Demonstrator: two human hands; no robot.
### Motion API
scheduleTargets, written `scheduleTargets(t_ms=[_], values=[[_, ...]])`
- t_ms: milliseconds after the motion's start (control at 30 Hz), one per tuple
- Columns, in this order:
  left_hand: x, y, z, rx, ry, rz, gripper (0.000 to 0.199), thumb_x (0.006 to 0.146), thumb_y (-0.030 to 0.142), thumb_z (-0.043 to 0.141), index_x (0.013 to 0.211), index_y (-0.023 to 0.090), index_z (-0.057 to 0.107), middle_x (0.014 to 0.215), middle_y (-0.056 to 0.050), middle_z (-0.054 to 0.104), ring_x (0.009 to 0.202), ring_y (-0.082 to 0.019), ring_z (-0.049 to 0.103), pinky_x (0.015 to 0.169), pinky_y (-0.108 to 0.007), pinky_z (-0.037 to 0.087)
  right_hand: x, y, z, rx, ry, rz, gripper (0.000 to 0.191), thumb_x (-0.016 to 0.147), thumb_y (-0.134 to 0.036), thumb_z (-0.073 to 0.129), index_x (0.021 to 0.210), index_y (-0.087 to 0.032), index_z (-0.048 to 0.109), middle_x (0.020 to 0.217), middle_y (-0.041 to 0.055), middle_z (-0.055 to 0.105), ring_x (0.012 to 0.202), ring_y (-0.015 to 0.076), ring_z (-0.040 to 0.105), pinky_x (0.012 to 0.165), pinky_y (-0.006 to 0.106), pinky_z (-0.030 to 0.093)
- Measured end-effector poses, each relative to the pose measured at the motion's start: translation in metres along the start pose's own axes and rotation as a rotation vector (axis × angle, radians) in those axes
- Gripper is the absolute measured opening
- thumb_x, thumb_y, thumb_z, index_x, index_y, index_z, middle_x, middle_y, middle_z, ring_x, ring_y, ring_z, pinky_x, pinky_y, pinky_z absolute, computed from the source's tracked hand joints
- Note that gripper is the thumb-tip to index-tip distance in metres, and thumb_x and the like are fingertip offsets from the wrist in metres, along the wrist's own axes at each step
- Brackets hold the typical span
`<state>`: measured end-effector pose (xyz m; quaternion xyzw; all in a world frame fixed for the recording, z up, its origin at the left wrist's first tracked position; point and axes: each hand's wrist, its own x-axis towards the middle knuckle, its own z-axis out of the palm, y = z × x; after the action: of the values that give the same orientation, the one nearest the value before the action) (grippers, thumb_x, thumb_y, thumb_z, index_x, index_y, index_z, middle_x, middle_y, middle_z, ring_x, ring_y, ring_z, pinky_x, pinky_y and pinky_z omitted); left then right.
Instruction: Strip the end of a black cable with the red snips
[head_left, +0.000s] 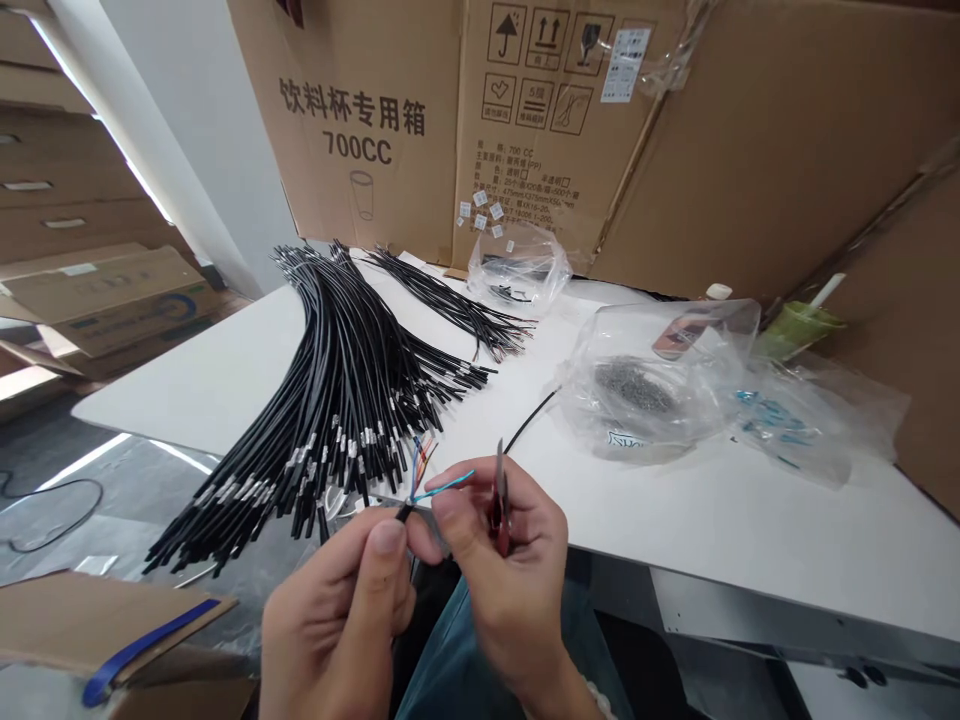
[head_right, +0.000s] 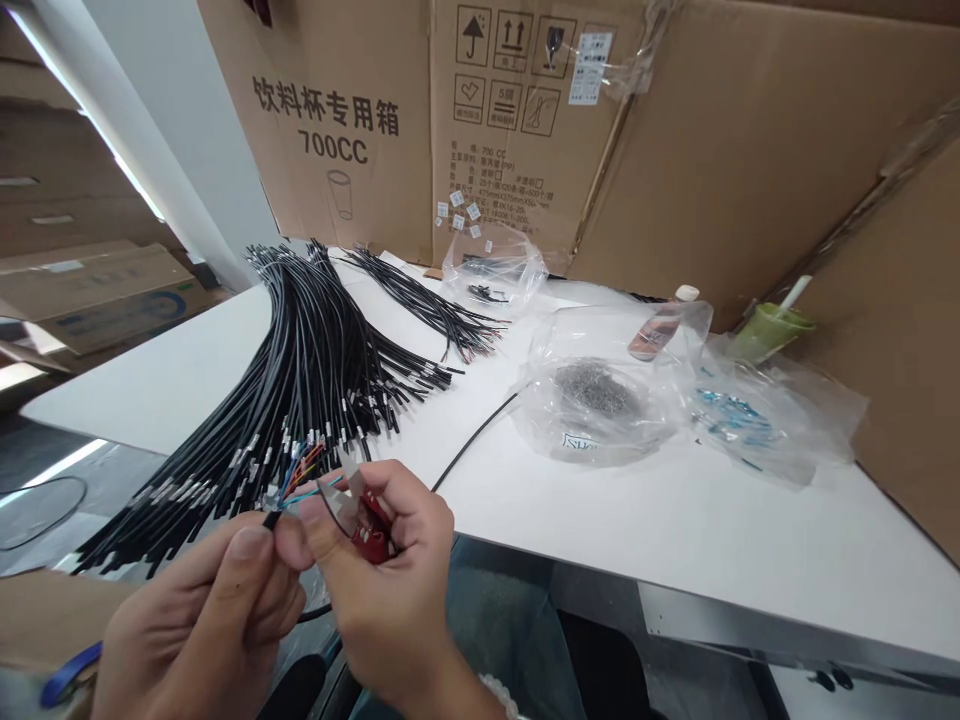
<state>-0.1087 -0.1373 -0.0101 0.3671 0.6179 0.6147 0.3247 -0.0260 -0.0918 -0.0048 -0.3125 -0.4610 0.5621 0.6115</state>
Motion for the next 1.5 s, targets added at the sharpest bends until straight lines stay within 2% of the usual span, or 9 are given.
scheduleTargets(t_ms=[133, 467, 767, 933, 1033, 1133, 1233, 1333, 1500], values=[[0.002, -0.002, -0.006, -0.224, -0.179, -0.217, 0.046, 0.077, 0.057, 0.064, 0.058, 0.019, 0.047, 0.047, 0.007, 0.027, 0.042, -0.005, 0.023, 0.038, -0.017, 0.026, 0.007, 0.006, -0.012, -0.113, -0.162, -0.121, 0.006, 0.076, -0.02, 0.069, 0.081, -0.021, 0.067, 0.054, -0.0049, 0.057, 0.04, 0.0052, 0.041, 0.039, 0.017, 0.036], [0.008, 0.012, 0.009, 0.007, 0.02, 0.005, 0.047, 0.077, 0.064, 0.057, 0.06, 0.02, 0.053, 0.042, 0.006, 0.028, 0.039, -0.009, 0.031, 0.036, -0.02, 0.029, 0.025, 0.004, -0.022, -0.425, -0.343, -0.483, 0.017, 0.074, -0.015, 0.07, 0.086, -0.024, 0.064, 0.067, -0.0052, 0.066, 0.045, 0.0059, 0.045, 0.047, 0.019, 0.042], [0.0, 0.003, -0.002, -0.167, -0.137, -0.153, 0.041, 0.079, 0.051, 0.062, 0.056, 0.019, 0.051, 0.048, 0.007, 0.026, 0.043, -0.006, 0.021, 0.035, -0.017, 0.023, 0.018, 0.008, -0.017, -0.387, -0.275, -0.425, 0.024, 0.068, -0.005, 0.064, 0.082, -0.024, 0.06, 0.064, -0.0067, 0.059, 0.045, 0.0055, 0.04, 0.043, 0.017, 0.036], [-0.001, -0.004, 0.0, 0.032, -0.044, 0.107, 0.032, 0.085, 0.043, 0.059, 0.063, 0.019, 0.061, 0.052, 0.003, 0.049, 0.046, -0.007, 0.041, 0.04, -0.014, 0.039, 0.009, 0.009, -0.016, -0.301, -0.197, -0.365, 0.025, 0.067, -0.002, 0.063, 0.08, -0.023, 0.06, 0.059, -0.0083, 0.056, 0.042, 0.003, 0.037, 0.039, 0.013, 0.032], [-0.002, -0.008, 0.003, 0.163, 0.038, 0.383, 0.016, 0.088, 0.026, 0.056, 0.079, 0.022, 0.068, 0.064, 0.005, 0.064, 0.053, -0.006, 0.056, 0.052, -0.01, 0.048, 0.004, 0.005, -0.01, -0.151, -0.133, -0.184, 0.024, 0.064, -0.002, 0.062, 0.077, -0.022, 0.06, 0.056, -0.0083, 0.052, 0.043, 0.0028, 0.037, 0.039, 0.011, 0.032], [-0.004, -0.016, 0.004, 0.299, 0.165, 0.592, 0.014, 0.087, 0.016, 0.057, 0.087, 0.023, 0.069, 0.071, 0.007, 0.069, 0.058, -0.003, 0.059, 0.06, -0.007, 0.048, 0.002, -0.002, 0.0, 0.018, -0.089, 0.003, 0.019, 0.059, -0.004, 0.06, 0.07, -0.02, 0.058, 0.049, -0.0092, 0.043, 0.039, 0.0021, 0.027, 0.034, 0.012, 0.023], [-0.004, -0.024, 0.004, 0.389, 0.264, 0.674, 0.01, 0.084, 0.014, 0.061, 0.087, 0.02, 0.069, 0.073, 0.005, 0.07, 0.059, -0.004, 0.06, 0.063, -0.009, 0.048, 0.002, -0.008, 0.008, 0.072, -0.038, 0.1, 0.013, 0.058, -0.008, 0.056, 0.063, -0.019, 0.053, 0.045, -0.0097, 0.035, 0.038, 0.002, 0.021, 0.032, 0.014, 0.017], [-0.003, -0.028, 0.005, 0.441, 0.318, 0.734, 0.009, 0.084, 0.014, 0.059, 0.085, 0.016, 0.068, 0.073, 0.002, 0.07, 0.058, -0.004, 0.061, 0.063, -0.009, 0.048, 0.0, -0.01, 0.01, 0.05, -0.009, 0.148, 0.009, 0.06, -0.015, 0.057, 0.061, -0.02, 0.051, 0.044, -0.0091, 0.032, 0.037, 0.0033, 0.022, 0.032, 0.016, 0.021], [0.0, -0.025, 0.008, 0.535, 0.305, 0.811, 0.011, 0.085, 0.013, 0.056, 0.083, 0.015, 0.066, 0.071, 0.0, 0.07, 0.058, -0.006, 0.064, 0.064, -0.011, 0.05, -0.004, -0.012, 0.005, 0.059, 0.008, 0.264, 0.009, 0.062, -0.021, 0.061, 0.06, -0.021, 0.052, 0.043, -0.0098, 0.026, 0.039, 0.0047, 0.021, 0.035, 0.019, 0.025]])
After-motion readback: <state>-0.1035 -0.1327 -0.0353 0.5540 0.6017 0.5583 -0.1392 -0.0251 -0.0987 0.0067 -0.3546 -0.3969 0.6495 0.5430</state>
